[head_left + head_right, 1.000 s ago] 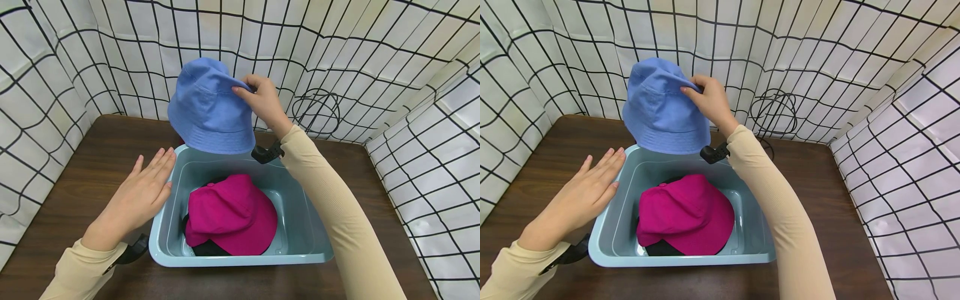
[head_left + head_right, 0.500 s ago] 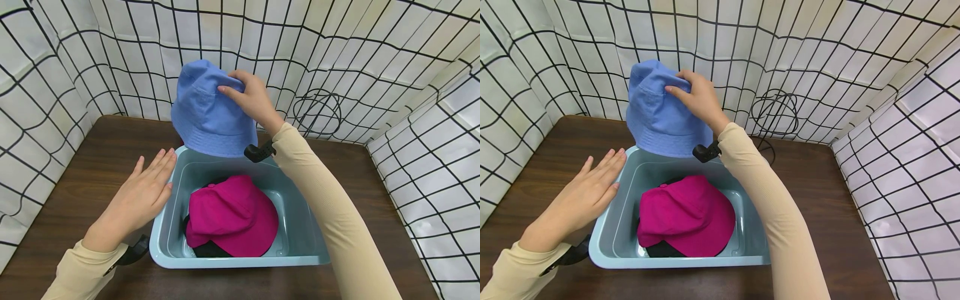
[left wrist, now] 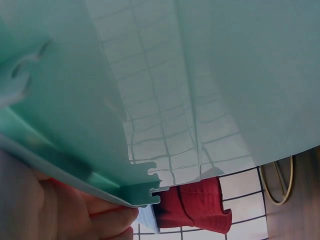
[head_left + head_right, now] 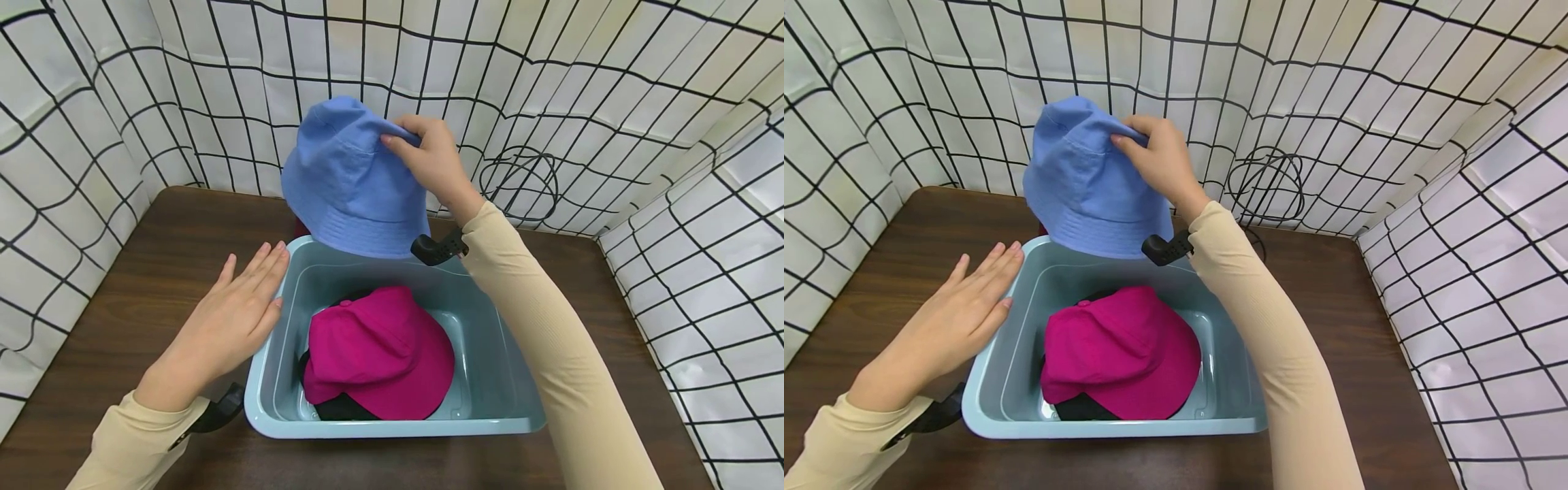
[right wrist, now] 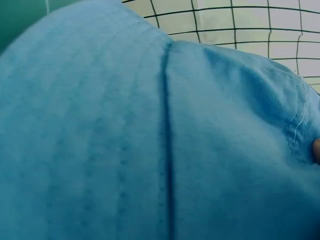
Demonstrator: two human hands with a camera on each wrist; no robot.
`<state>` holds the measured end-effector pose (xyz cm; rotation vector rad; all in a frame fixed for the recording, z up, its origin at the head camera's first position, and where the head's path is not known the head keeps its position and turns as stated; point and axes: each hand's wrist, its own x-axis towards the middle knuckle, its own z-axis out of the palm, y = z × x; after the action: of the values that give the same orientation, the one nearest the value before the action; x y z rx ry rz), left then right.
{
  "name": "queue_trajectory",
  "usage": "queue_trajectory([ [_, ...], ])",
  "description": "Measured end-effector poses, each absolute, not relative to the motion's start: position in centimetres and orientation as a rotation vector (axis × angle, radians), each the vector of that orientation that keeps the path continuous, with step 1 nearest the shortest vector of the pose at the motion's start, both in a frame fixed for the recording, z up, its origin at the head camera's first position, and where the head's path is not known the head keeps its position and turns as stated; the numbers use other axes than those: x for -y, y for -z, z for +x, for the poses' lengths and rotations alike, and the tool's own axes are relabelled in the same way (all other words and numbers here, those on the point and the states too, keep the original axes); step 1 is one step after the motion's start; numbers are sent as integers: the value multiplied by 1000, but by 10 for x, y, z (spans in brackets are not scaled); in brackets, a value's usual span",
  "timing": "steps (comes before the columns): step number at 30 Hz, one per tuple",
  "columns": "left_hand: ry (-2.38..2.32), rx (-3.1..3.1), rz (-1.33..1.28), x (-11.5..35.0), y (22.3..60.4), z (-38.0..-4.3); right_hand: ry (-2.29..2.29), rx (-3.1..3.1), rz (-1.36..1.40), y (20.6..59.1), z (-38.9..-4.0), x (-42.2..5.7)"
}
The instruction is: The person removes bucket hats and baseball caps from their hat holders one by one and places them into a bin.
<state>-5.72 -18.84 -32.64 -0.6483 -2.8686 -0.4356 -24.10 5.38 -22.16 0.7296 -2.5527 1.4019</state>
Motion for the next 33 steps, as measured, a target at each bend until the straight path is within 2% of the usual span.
queue_trajectory([
  [18,429,2876,-642,188,325,-57,-1518,2514,813,215,-237,-62],
  [23,430,2889,-630,189,324,-56,-1411,2529,851,212,-233,-62],
  [29,450,2911,-642,186,323,-57,-1146,2569,763,205,-224,-66],
  [33,441,2901,-630,188,323,-56,-1151,2517,772,204,-220,-67],
])
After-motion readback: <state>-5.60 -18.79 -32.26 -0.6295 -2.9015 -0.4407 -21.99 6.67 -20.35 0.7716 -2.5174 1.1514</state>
